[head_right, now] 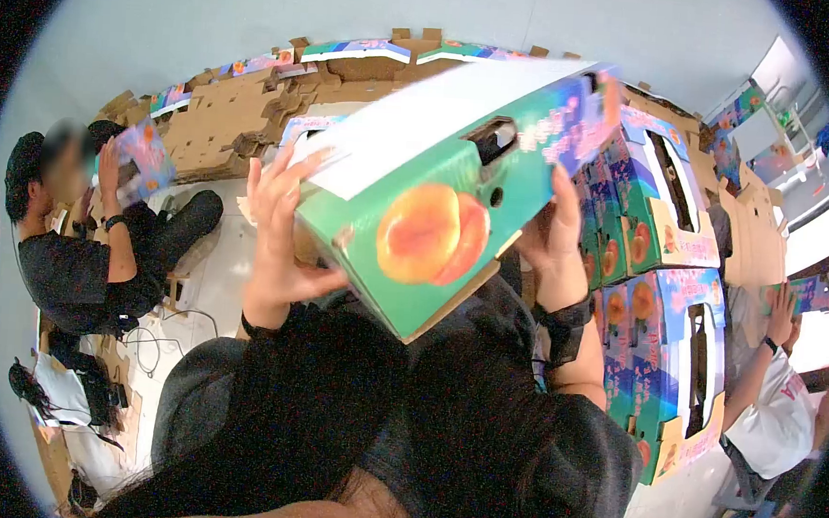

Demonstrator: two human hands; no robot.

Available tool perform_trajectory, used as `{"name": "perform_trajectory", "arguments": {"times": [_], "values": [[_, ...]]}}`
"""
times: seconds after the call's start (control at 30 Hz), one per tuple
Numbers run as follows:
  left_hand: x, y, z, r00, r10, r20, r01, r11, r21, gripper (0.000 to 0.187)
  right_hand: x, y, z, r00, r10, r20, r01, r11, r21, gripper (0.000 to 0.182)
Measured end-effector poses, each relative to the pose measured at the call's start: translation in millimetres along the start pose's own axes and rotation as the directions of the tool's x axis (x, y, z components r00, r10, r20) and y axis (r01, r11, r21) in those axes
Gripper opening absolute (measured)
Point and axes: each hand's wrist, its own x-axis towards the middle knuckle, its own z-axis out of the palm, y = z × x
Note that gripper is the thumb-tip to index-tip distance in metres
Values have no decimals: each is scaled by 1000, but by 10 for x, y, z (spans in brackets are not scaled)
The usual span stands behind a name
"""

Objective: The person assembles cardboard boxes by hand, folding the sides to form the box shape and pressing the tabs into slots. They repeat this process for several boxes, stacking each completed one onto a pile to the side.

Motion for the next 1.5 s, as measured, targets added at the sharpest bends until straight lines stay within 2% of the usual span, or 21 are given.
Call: {"name": "perform_trajectory", "arguments": {"times": [0.07,0.17,0.27,0.3,0.37,0.43,0.5,0.57,0.67,0.77,0.9,1.0,1.03,1.1,1.2,1.23,1.27,1.33,1.4,1.47,1.5], "values": [[7,31,65,999,-51,17,50,998,29,113,28,-211,-317,995,-97,8,97,995,-36,64],[-20,-31,134,996,-86,30,87,996,-12,129,136,-666,-187,873,-468,-138,415,861,-293,67],[-17,-90,118,991,-128,28,130,991,-44,130,282,-1308,-448,758,-651,36,583,652,-486,67],[-24,-116,115,991,-129,27,129,991,-33,130,301,-1463,-112,683,-729,33,554,489,-674,70],[-36,-128,124,991,-133,22,134,991,-24,128,439,-1602,155,609,-731,307,463,14,-887,80],[-36,-144,122,990,-138,10,138,990,-23,125,534,-1755,89,504,-611,611,195,-608,-769,87],[-45,-160,113,991,-131,15,131,991,12,120,610,-1841,-257,490,-586,645,-105,-775,-624,81],[-71,-192,103,990,-138,6,138,990,31,116,636,-2008,-618,626,-578,523,-313,-801,-510,80],[-104,-287,68,984,-180,-14,180,983,42,110,614,-2206,-980,791,-543,283,-419,-817,-397,81],[-123,-317,41,974,-226,0,225,969,98,105,614,-2289,-1384,852,-523,-9,-489,-789,-372,82],[-110,-368,16,979,-205,22,197,963,183,99,592,-2360,-1948,848,-436,-300,-529,-685,-500,84],[-121,-370,-12,974,-224,18,217,958,189,91,504,-2450,-2446,874,-379,-303,-469,-497,-730,83],[-135,-385,-22,972,-233,19,225,956,189,89,526,-2480,-2560,873,-382,-303,-478,-552,-683,81],[-142,-392,-33,964,-264,30,254,950,180,84,525,-2329,-2018,850,-414,-326,-527,-690,-496,72],[-160,-459,-52,932,-356,70,334,918,213,78,614,-1982,-1814,912,-404,68,-368,-880,-299,63],[-195,-513,-64,915,-395,85,367,900,233,76,722,-1893,-1701,960,-280,-5,-249,-847,-469,58],[-255,-607,-77,854,-498,148,463,859,218,75,759,-1664,-1665,958,-262,118,-136,-775,-617,54],[-453,-921,-105,687,-670,283,636,742,212,73,905,-1162,-1647,998,-56,35,-1,-547,-837,49],[-746,-1388,-78,301,-811,502,921,383,67,67,1040,-652,-1722,981,171,-95,-33,-335,-942,43],[-1805,-2611,79,68,-831,552,899,290,327,54,1075,-14,-1494,941,289,-178,-89,-295,-951,40],[-1889,-2618,74,267,-899,347,832,397,388,50,1091,217,-1668,950,265,-164,-77,-312,-947,36]]}}
